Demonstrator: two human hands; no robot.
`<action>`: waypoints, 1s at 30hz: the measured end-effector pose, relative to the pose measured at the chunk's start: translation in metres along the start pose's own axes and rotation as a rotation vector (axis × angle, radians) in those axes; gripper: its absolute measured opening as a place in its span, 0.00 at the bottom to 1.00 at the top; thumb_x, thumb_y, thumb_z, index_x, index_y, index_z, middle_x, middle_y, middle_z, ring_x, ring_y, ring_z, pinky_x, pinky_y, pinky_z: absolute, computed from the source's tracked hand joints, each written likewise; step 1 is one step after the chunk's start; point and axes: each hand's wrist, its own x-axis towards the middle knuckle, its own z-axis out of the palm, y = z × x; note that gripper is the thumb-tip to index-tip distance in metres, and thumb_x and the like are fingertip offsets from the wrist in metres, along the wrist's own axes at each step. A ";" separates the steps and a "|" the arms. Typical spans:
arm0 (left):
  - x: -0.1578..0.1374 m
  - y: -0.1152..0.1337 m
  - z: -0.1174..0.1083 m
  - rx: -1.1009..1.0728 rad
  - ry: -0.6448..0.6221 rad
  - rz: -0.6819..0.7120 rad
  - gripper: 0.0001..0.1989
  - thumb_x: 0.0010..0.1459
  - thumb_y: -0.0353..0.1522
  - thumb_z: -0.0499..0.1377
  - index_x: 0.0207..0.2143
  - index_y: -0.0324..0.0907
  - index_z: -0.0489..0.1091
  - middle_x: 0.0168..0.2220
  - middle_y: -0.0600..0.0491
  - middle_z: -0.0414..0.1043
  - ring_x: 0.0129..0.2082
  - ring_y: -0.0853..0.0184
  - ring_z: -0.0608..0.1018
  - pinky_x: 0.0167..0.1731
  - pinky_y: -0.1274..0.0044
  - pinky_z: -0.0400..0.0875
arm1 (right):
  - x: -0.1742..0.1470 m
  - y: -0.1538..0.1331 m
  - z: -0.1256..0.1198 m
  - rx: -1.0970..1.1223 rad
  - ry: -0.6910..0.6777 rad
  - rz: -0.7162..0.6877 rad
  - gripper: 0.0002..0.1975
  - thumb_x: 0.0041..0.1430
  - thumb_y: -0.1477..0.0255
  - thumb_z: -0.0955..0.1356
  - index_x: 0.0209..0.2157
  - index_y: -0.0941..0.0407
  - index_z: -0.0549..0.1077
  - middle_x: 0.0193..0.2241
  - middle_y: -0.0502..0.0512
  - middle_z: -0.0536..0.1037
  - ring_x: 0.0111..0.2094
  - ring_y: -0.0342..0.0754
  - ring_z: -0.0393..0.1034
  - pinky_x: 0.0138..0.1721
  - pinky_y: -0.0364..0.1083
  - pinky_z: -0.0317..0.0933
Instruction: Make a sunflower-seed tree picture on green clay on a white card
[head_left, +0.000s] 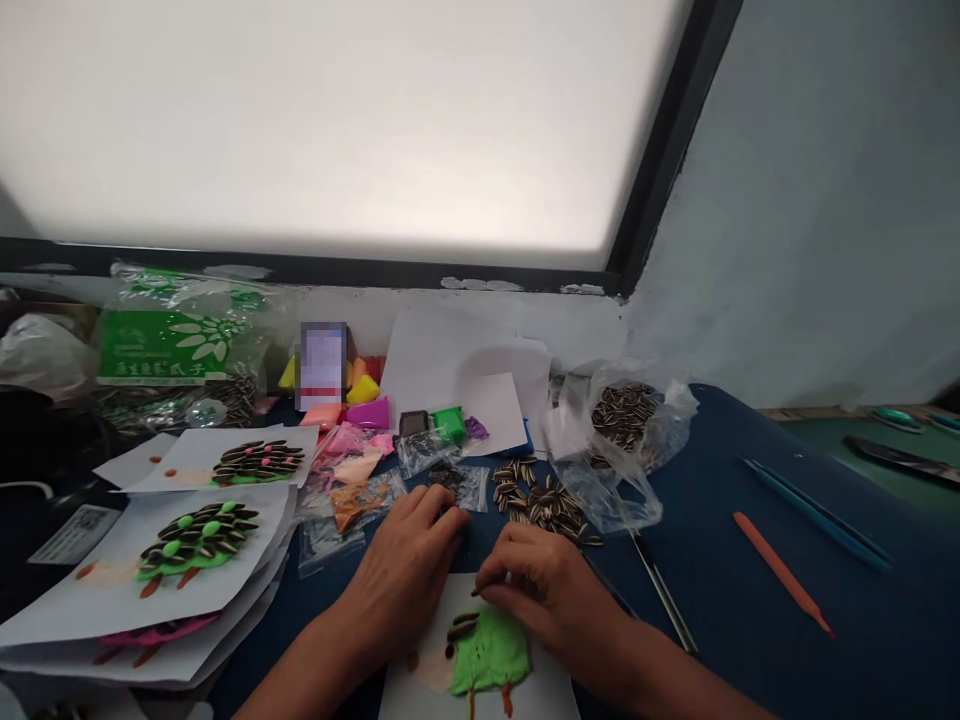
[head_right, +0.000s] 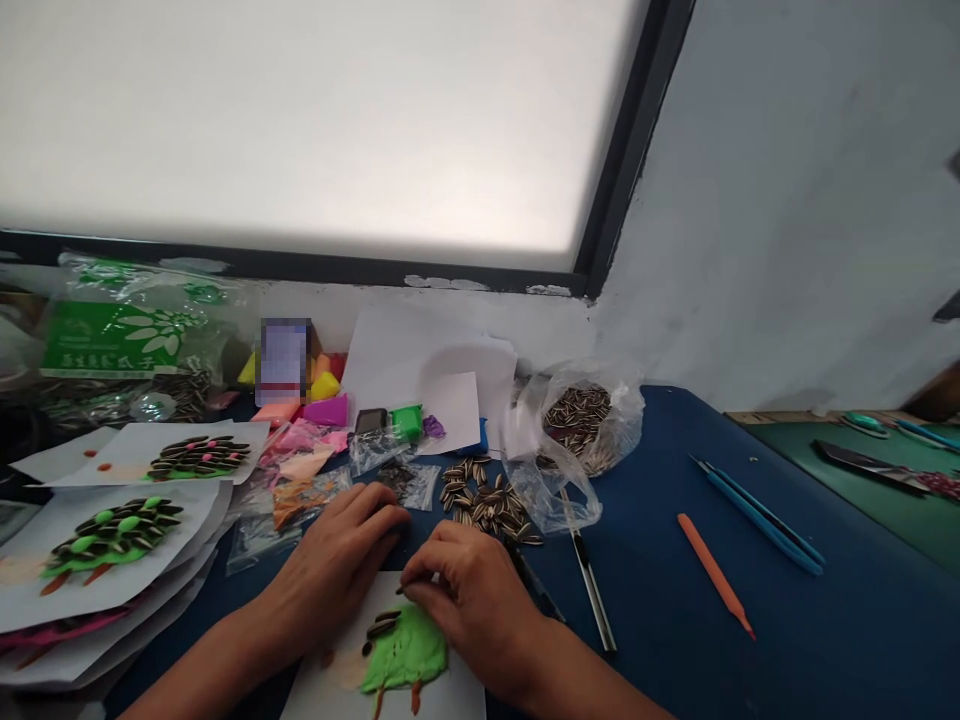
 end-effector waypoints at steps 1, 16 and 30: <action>0.000 0.000 0.000 0.020 -0.002 0.008 0.13 0.67 0.26 0.46 0.40 0.42 0.70 0.42 0.47 0.69 0.40 0.58 0.69 0.41 0.66 0.66 | -0.001 0.001 0.001 0.006 -0.001 0.002 0.09 0.55 0.85 0.70 0.31 0.57 0.80 0.29 0.50 0.76 0.32 0.44 0.71 0.34 0.41 0.62; 0.002 0.002 -0.003 0.018 -0.061 0.062 0.14 0.65 0.22 0.47 0.42 0.40 0.70 0.42 0.46 0.69 0.41 0.58 0.70 0.40 0.65 0.67 | -0.007 0.006 0.006 0.082 -0.047 -0.014 0.09 0.60 0.80 0.68 0.33 0.58 0.80 0.31 0.53 0.78 0.34 0.45 0.73 0.36 0.41 0.63; 0.002 0.003 -0.005 -0.005 -0.099 0.056 0.14 0.64 0.21 0.47 0.43 0.39 0.70 0.42 0.46 0.68 0.41 0.57 0.69 0.40 0.64 0.69 | -0.007 0.008 0.006 0.042 -0.042 -0.050 0.08 0.60 0.81 0.68 0.34 0.58 0.81 0.31 0.54 0.78 0.34 0.45 0.73 0.36 0.41 0.63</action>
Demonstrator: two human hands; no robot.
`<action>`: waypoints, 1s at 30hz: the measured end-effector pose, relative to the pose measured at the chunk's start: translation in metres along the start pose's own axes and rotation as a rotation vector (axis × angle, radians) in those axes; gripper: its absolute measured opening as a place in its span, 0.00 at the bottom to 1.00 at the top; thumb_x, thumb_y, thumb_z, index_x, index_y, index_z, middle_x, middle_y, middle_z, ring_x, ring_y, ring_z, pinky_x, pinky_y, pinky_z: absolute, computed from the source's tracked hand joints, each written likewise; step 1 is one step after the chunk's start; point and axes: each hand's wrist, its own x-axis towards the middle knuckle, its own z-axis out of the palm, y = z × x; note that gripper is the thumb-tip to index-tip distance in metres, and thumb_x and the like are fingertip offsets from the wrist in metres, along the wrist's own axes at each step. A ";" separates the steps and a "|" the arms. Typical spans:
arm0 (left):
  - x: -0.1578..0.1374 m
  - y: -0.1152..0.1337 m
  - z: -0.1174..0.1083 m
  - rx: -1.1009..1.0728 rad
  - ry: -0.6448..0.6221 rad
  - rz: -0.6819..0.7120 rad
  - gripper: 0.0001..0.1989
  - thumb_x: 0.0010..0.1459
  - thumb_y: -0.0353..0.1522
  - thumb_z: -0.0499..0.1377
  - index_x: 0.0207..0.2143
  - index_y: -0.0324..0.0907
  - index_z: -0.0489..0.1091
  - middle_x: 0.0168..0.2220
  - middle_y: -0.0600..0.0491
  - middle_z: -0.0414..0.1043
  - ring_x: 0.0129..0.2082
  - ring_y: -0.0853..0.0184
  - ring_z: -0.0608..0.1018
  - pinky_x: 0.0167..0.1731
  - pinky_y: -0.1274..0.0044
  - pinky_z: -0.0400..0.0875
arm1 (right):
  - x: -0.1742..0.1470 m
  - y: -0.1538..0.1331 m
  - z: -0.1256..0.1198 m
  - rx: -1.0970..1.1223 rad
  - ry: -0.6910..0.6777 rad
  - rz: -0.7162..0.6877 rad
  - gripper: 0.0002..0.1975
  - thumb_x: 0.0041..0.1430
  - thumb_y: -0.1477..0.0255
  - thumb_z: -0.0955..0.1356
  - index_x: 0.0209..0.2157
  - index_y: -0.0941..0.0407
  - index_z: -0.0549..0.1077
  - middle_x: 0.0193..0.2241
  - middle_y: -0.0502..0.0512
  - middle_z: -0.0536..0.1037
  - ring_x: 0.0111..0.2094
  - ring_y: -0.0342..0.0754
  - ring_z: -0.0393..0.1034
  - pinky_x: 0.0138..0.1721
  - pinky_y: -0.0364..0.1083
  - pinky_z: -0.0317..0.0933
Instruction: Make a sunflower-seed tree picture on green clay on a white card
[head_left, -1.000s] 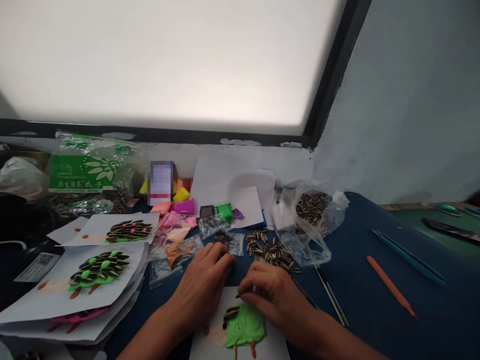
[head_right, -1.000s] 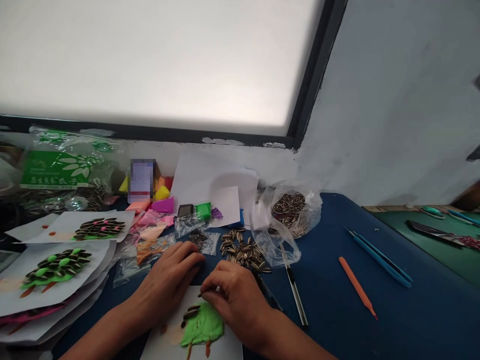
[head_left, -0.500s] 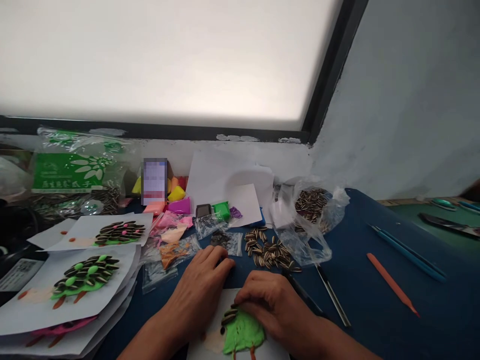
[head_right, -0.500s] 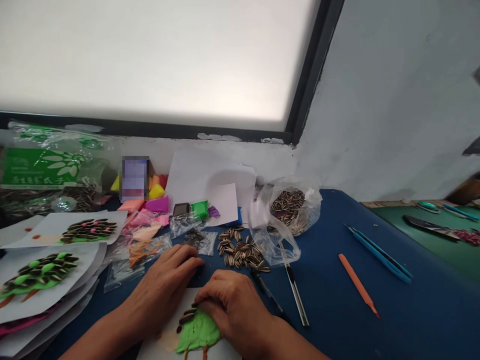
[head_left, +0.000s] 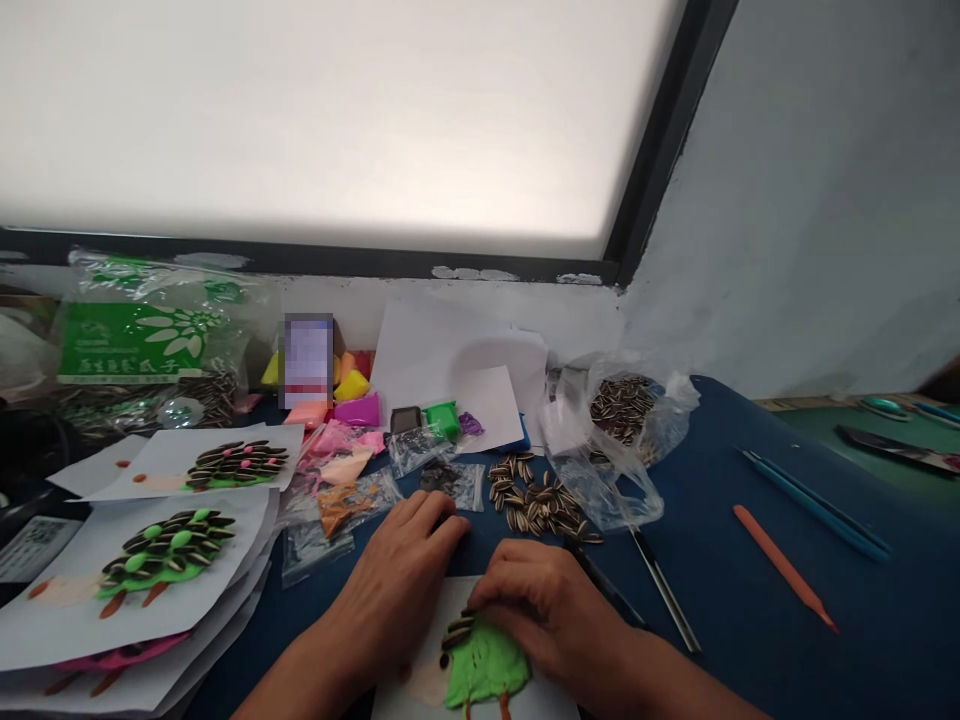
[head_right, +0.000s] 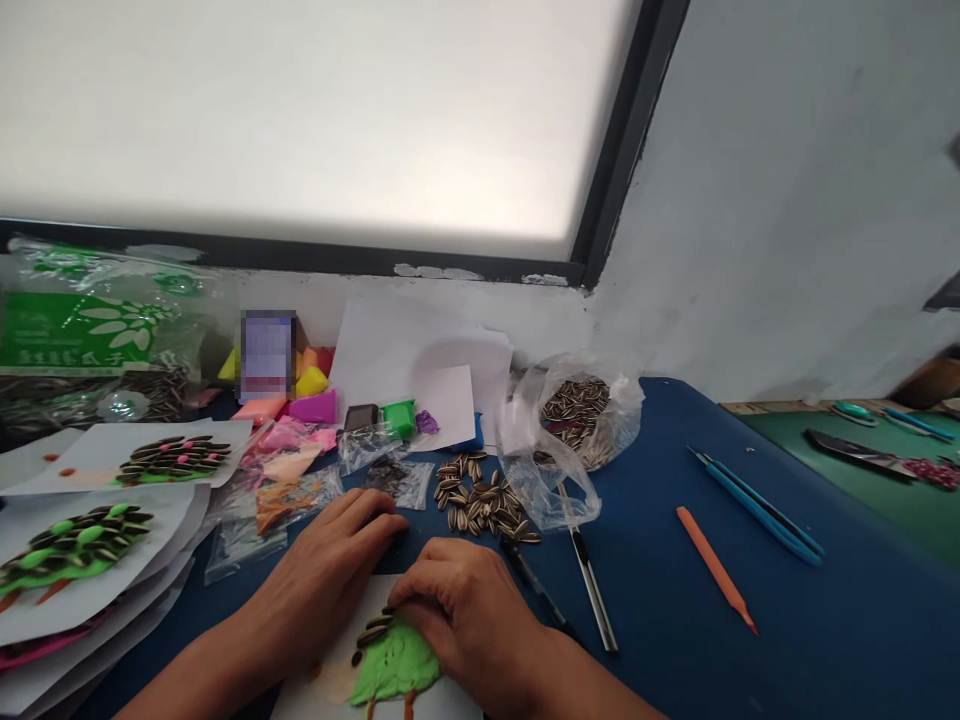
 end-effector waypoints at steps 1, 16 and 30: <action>0.000 0.000 0.000 0.001 0.000 0.001 0.14 0.64 0.21 0.47 0.43 0.39 0.70 0.42 0.46 0.68 0.41 0.57 0.69 0.40 0.63 0.69 | 0.000 0.000 0.000 -0.001 0.000 -0.004 0.08 0.60 0.82 0.68 0.34 0.59 0.81 0.31 0.54 0.78 0.34 0.45 0.73 0.36 0.41 0.63; -0.001 -0.002 0.003 0.037 0.010 0.011 0.16 0.62 0.19 0.48 0.44 0.41 0.69 0.43 0.47 0.69 0.42 0.58 0.69 0.41 0.65 0.69 | 0.003 -0.003 0.002 -0.168 -0.065 -0.021 0.08 0.60 0.81 0.69 0.33 0.59 0.81 0.30 0.54 0.76 0.33 0.45 0.71 0.35 0.41 0.62; 0.000 0.001 0.000 0.031 -0.020 -0.017 0.15 0.63 0.21 0.46 0.42 0.41 0.70 0.42 0.47 0.69 0.42 0.59 0.69 0.41 0.66 0.69 | 0.002 -0.006 -0.003 -0.164 -0.108 0.000 0.09 0.62 0.80 0.67 0.34 0.57 0.80 0.31 0.52 0.74 0.32 0.43 0.70 0.34 0.40 0.62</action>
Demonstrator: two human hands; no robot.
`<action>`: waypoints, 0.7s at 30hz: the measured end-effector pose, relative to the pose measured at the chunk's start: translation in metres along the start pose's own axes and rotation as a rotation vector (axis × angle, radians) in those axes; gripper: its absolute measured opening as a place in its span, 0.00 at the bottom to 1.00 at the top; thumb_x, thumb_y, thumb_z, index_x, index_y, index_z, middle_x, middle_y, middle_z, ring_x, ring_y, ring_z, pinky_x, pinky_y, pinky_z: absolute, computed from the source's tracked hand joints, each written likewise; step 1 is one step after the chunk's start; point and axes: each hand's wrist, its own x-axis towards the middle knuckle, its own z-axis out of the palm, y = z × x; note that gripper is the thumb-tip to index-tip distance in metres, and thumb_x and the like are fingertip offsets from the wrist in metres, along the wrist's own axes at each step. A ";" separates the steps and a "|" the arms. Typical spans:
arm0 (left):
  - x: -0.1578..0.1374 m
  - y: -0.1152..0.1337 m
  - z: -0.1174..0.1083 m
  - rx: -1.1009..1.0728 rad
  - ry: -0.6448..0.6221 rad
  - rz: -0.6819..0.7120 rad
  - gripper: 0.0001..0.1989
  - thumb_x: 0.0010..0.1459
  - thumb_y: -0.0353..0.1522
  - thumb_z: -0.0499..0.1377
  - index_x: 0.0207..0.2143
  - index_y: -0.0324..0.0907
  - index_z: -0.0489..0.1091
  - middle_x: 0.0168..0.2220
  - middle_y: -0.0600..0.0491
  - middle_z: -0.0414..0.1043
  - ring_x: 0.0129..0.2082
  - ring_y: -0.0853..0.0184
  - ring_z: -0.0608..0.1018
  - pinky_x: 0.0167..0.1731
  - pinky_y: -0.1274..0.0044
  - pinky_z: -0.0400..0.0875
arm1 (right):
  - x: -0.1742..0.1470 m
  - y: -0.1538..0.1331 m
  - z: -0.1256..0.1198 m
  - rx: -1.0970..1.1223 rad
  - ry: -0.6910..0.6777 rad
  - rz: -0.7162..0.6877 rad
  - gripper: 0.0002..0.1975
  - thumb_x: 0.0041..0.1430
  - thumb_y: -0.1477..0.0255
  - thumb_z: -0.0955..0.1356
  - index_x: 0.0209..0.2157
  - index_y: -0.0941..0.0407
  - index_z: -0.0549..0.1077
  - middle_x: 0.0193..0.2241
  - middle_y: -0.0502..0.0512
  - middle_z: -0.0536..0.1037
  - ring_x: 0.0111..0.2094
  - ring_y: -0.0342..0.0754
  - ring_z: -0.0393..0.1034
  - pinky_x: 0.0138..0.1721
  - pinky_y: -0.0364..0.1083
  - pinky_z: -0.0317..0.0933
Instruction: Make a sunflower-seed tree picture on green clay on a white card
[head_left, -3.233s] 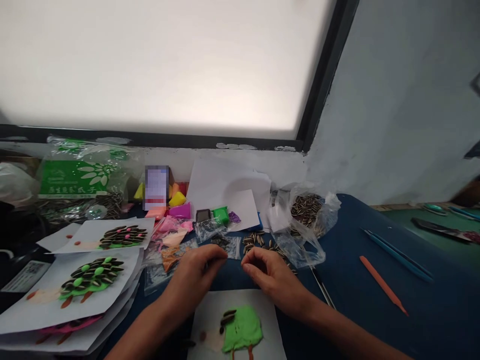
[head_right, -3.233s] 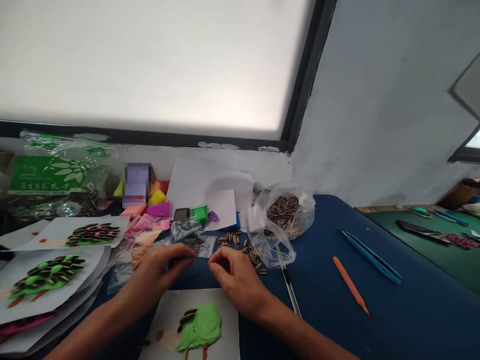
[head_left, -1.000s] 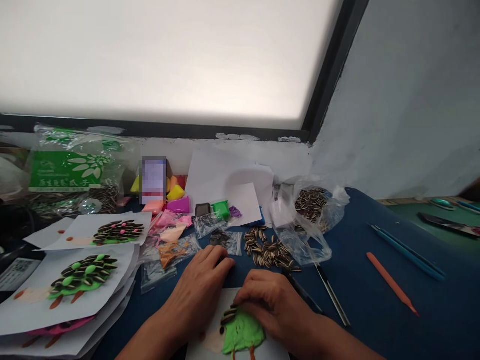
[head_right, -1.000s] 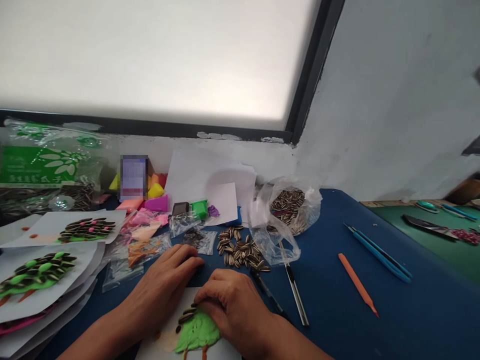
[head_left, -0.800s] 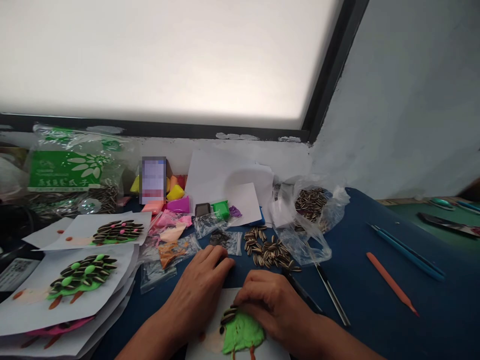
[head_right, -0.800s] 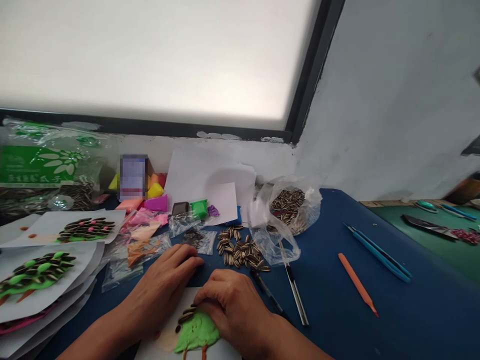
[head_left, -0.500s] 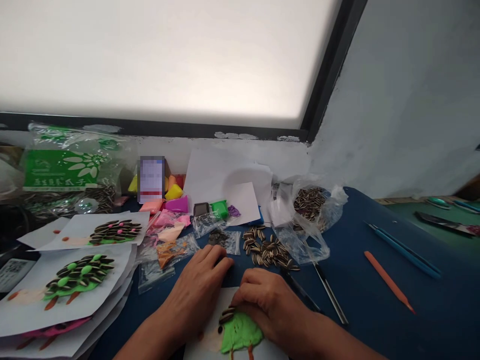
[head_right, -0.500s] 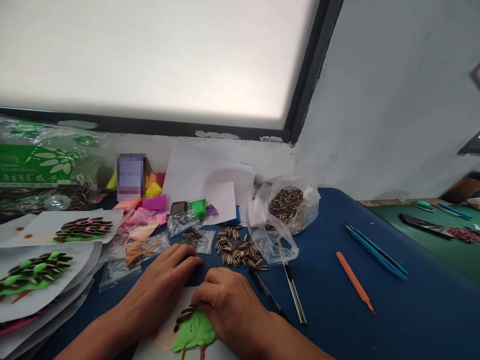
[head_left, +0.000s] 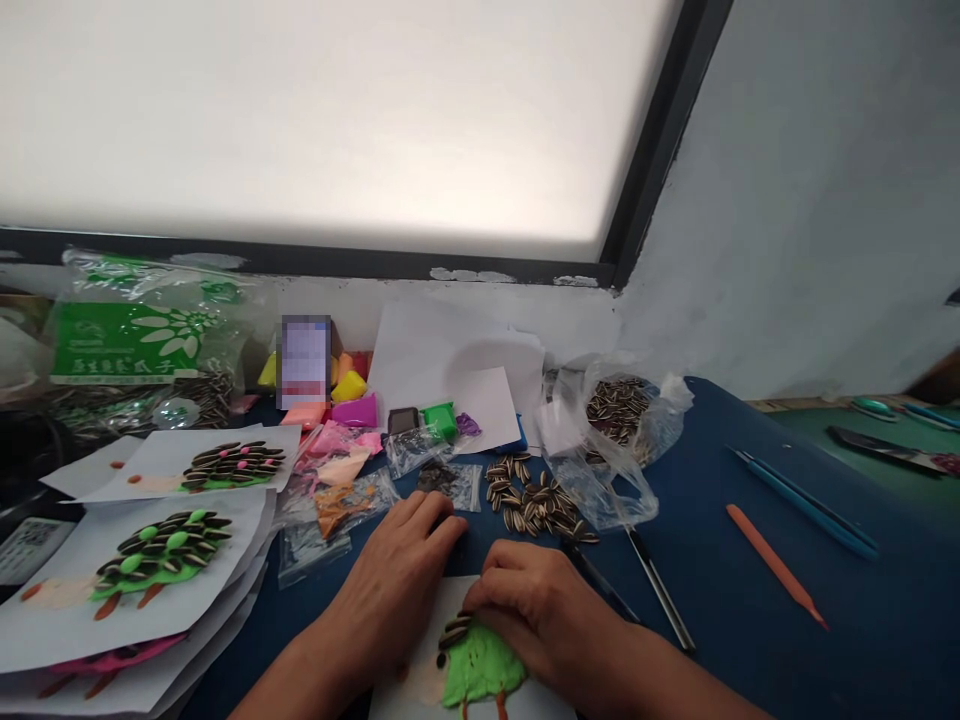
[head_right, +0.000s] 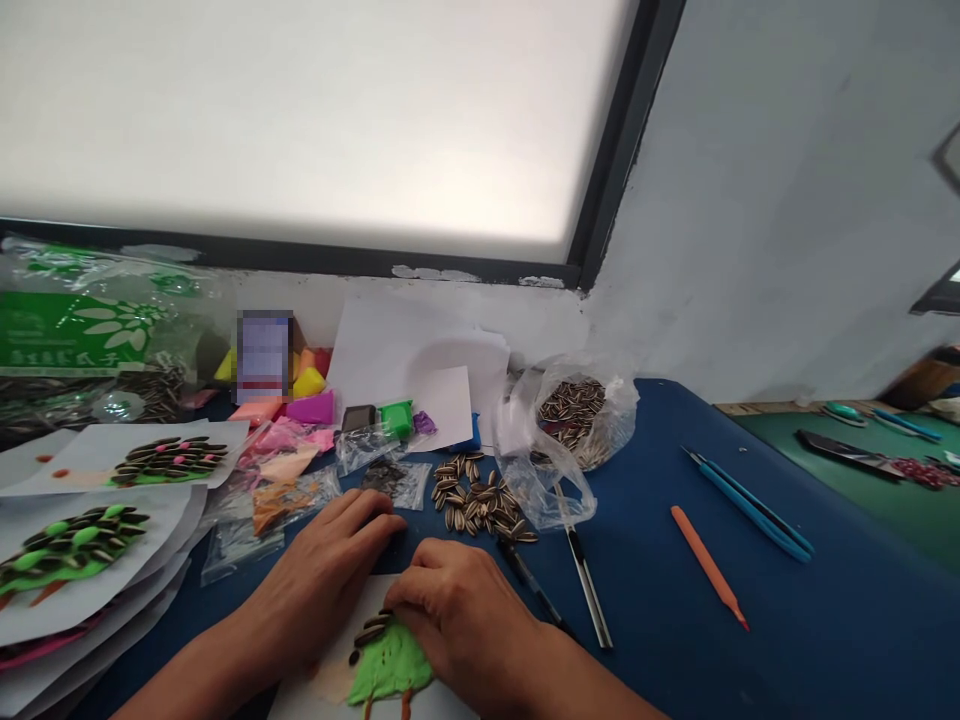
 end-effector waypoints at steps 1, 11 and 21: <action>0.000 0.000 0.000 -0.006 -0.007 -0.002 0.15 0.63 0.20 0.47 0.42 0.41 0.70 0.42 0.47 0.69 0.42 0.59 0.69 0.41 0.66 0.69 | 0.000 -0.002 -0.002 -0.005 -0.007 -0.006 0.09 0.62 0.80 0.66 0.34 0.57 0.79 0.31 0.52 0.74 0.32 0.43 0.70 0.33 0.40 0.62; 0.000 -0.001 0.000 -0.025 -0.003 0.004 0.16 0.65 0.21 0.45 0.43 0.40 0.70 0.42 0.46 0.68 0.42 0.58 0.69 0.41 0.64 0.68 | 0.002 0.004 -0.009 -0.128 0.108 0.057 0.11 0.64 0.81 0.63 0.39 0.58 0.77 0.34 0.55 0.75 0.35 0.47 0.71 0.37 0.44 0.64; 0.002 0.001 0.001 0.038 0.007 -0.086 0.14 0.68 0.26 0.46 0.32 0.41 0.68 0.34 0.49 0.69 0.36 0.60 0.70 0.36 0.69 0.65 | 0.017 0.021 -0.027 -0.370 0.208 0.229 0.08 0.62 0.81 0.68 0.33 0.57 0.78 0.33 0.55 0.74 0.36 0.49 0.70 0.36 0.45 0.63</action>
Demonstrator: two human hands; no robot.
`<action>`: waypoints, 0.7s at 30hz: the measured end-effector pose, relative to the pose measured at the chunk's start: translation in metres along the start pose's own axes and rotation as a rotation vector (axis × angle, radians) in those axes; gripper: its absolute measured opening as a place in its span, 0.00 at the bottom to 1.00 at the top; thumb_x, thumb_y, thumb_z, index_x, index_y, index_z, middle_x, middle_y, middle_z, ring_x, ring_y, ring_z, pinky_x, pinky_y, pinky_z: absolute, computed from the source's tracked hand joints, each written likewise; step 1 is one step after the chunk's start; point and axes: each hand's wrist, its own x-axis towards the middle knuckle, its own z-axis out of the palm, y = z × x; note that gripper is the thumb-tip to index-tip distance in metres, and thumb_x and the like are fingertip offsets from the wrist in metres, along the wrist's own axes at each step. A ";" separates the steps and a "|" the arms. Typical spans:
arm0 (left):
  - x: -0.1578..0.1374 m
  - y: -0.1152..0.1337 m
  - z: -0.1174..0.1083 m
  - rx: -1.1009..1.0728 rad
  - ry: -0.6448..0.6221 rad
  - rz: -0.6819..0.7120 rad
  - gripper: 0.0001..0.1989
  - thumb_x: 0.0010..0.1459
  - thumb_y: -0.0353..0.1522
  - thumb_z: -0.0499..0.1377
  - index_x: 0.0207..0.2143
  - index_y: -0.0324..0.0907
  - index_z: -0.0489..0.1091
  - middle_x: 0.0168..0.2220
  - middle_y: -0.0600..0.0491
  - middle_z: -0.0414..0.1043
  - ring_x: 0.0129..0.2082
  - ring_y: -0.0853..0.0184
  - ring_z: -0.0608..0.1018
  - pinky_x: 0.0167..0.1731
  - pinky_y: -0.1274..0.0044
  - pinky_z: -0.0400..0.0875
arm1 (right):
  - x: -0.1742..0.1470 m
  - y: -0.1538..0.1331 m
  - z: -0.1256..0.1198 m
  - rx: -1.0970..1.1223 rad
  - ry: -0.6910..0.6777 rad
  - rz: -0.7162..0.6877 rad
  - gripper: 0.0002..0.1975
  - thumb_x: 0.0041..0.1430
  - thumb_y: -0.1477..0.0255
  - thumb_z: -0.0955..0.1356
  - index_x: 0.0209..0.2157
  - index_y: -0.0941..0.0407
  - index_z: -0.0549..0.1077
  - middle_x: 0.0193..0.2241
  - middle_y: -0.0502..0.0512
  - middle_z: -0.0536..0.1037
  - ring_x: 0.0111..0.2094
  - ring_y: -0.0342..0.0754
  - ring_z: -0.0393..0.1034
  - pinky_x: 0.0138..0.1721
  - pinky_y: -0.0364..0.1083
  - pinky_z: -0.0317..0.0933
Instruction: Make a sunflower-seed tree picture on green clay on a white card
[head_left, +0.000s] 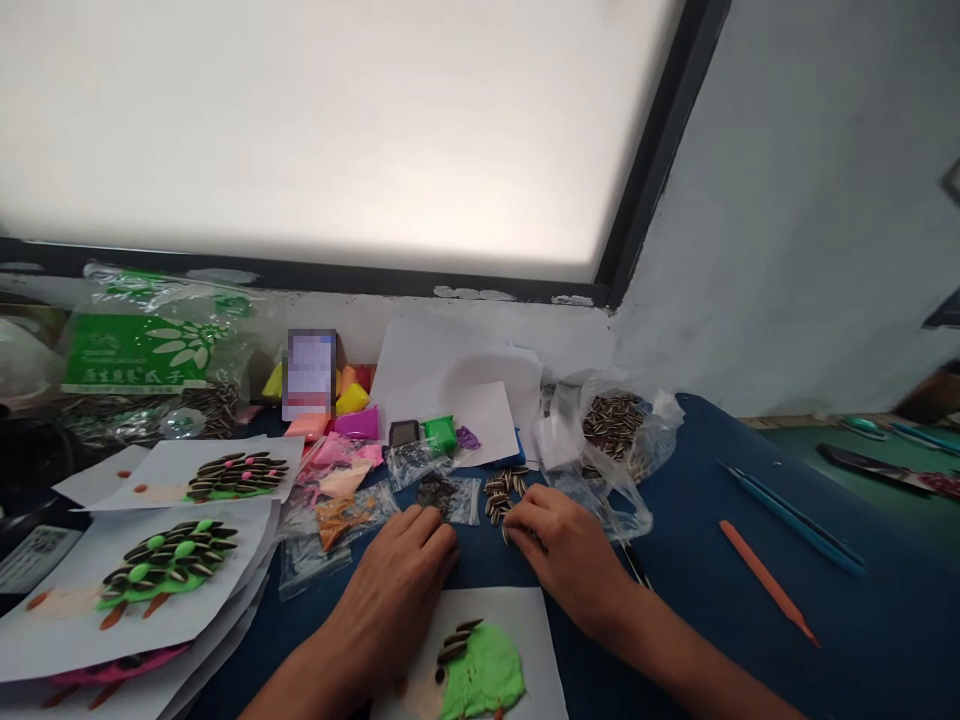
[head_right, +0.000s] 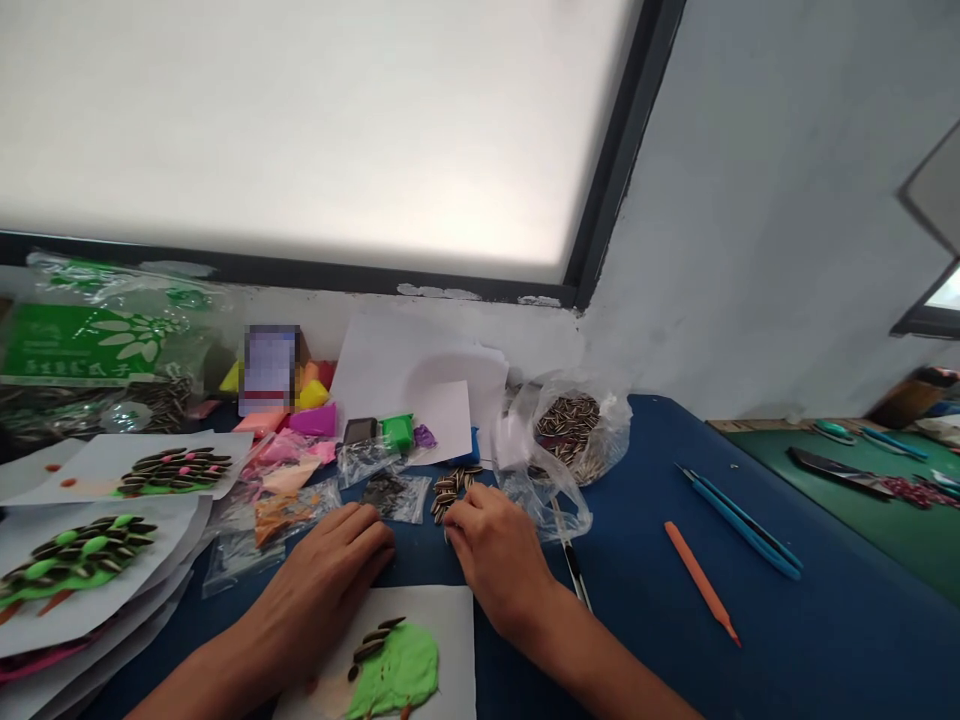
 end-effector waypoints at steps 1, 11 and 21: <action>0.000 -0.001 0.000 -0.035 0.008 -0.008 0.14 0.68 0.27 0.47 0.31 0.41 0.67 0.34 0.50 0.69 0.36 0.60 0.70 0.36 0.69 0.65 | 0.002 -0.001 -0.001 -0.008 -0.010 -0.005 0.08 0.61 0.81 0.68 0.33 0.57 0.78 0.33 0.55 0.74 0.36 0.48 0.70 0.36 0.45 0.63; 0.000 -0.007 -0.022 -0.288 -0.161 -0.079 0.02 0.53 0.27 0.59 0.30 0.43 0.70 0.34 0.54 0.69 0.38 0.63 0.70 0.39 0.73 0.63 | 0.006 -0.002 -0.008 -0.046 -0.138 0.018 0.08 0.60 0.80 0.70 0.40 0.58 0.79 0.38 0.57 0.74 0.40 0.51 0.71 0.40 0.48 0.64; 0.003 -0.007 -0.022 -0.273 -0.179 -0.072 0.06 0.53 0.25 0.56 0.27 0.42 0.70 0.32 0.55 0.71 0.36 0.64 0.71 0.39 0.73 0.62 | 0.005 -0.005 -0.004 0.036 -0.116 -0.027 0.10 0.54 0.87 0.71 0.35 0.59 0.74 0.35 0.55 0.76 0.37 0.49 0.70 0.37 0.46 0.62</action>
